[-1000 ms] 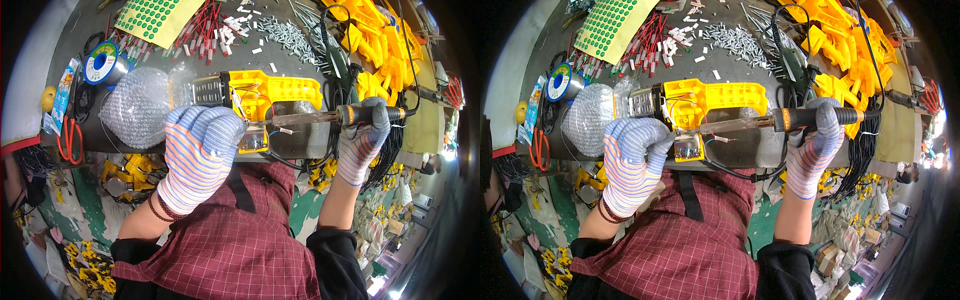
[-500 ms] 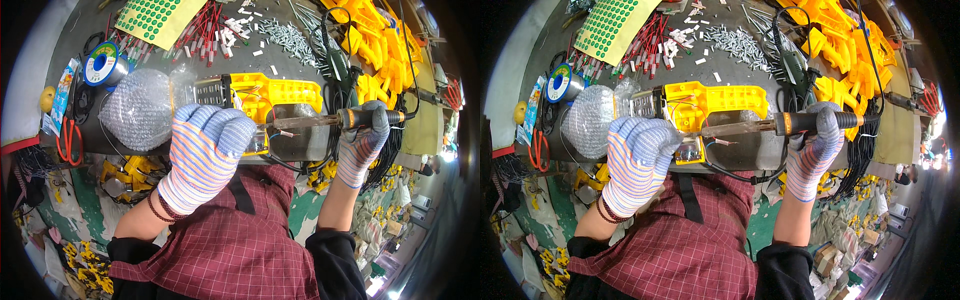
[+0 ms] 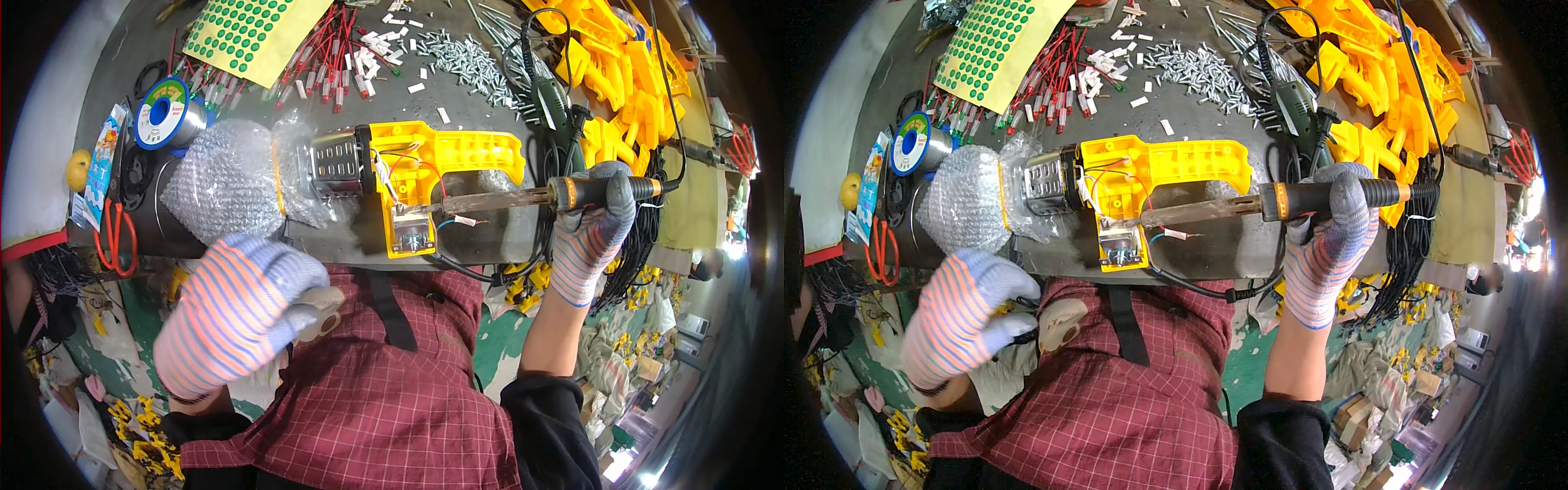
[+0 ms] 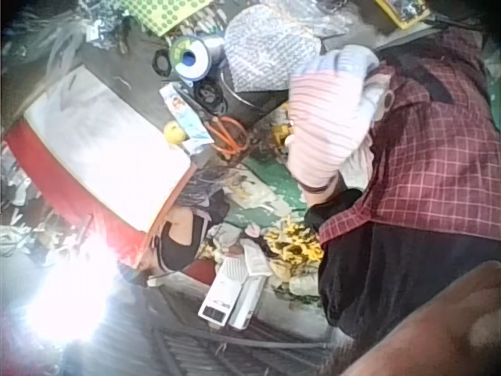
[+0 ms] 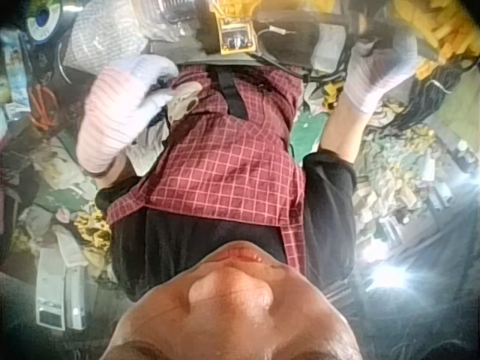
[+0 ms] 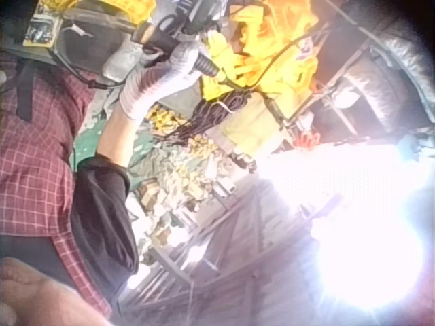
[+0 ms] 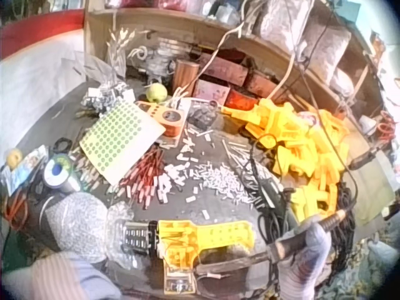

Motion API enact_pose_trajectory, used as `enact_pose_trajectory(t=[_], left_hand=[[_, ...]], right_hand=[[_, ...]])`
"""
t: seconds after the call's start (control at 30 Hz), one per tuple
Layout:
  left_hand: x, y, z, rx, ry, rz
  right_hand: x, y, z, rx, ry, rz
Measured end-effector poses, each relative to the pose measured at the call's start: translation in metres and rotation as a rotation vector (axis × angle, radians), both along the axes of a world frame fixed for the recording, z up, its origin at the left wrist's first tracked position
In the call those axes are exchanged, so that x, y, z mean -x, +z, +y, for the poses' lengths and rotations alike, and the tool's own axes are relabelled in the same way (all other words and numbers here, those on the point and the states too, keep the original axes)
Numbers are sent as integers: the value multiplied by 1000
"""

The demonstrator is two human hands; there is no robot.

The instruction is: Assembling the internal components and housing of a yellow plastic electronic device.

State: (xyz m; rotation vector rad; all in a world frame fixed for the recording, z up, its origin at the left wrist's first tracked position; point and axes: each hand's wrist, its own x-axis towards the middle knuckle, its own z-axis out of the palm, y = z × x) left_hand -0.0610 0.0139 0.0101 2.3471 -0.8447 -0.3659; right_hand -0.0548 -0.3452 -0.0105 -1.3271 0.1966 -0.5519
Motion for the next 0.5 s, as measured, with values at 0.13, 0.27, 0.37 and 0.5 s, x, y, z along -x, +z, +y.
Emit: enact_pose_trajectory(t=[0.13, 0.27, 0.37, 0.5], left_hand=[[-39, 9, -6, 448, 85, -35], [-108, 9, -60, 527, -218, 133], [-149, -8, -110, 522, -673, 244], [-154, 1, -145, 158, -777, 349]], right_hand=[[-2, 3, 6, 48, -47, -15], [1, 11, 16, 71, -76, -26], [10, 18, 22, 172, -63, -40], [13, 22, 30, 287, -115, -100]])
